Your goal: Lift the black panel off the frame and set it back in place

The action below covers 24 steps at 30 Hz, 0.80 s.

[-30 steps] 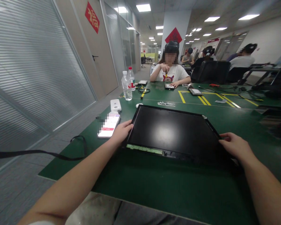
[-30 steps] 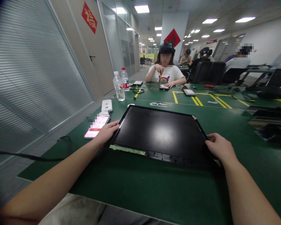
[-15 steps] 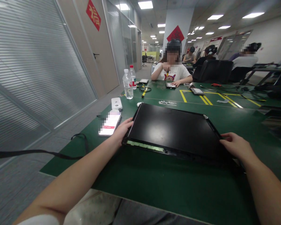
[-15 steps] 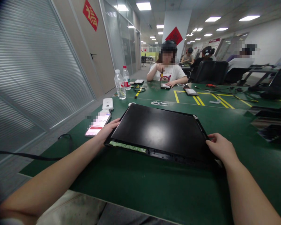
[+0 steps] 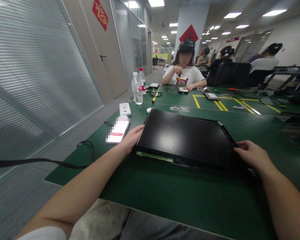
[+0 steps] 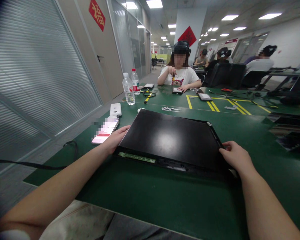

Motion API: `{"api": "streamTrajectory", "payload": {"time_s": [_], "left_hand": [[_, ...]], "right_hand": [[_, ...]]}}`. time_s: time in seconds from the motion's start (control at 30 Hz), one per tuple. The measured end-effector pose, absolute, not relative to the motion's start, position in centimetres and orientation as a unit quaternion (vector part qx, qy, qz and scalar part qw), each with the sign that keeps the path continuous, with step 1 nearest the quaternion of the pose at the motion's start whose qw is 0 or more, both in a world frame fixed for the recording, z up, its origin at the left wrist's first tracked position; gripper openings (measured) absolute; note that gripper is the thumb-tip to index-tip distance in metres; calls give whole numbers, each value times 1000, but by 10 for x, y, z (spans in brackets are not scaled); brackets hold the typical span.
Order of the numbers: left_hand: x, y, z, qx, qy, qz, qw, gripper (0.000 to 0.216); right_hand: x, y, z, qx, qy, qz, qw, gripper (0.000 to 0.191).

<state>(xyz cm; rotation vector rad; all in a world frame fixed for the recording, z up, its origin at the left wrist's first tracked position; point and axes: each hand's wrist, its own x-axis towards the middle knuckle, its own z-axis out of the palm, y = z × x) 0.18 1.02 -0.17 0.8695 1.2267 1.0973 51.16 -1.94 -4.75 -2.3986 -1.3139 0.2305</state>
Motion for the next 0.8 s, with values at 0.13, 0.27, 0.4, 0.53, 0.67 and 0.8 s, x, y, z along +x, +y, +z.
{"api": "streamTrajectory", "payload": {"time_s": [0.13,0.27,0.4,0.53,0.67,0.8], "left_hand": [[2,10,-4,396,521,482,583,37],[2,8,1,401,510,484,587,36],[4,7,8,377,516,464,613,44],[4,10,4,354,490,494,625,43],[1,9,-1,387,455,498,628,37],[-4,6,-1,438,440,462,634,57]], "right_hand": [[513,-19,-50,-855,-475,71,195,28],[516,-17,-52,-852,-479,61,203,25],[514,-18,-48,-854,-475,63,206,24],[507,-22,-39,-856,-467,84,205,24],[501,-24,-33,-857,-463,102,201,26],[499,-25,-33,-854,-469,95,201,27]]}}
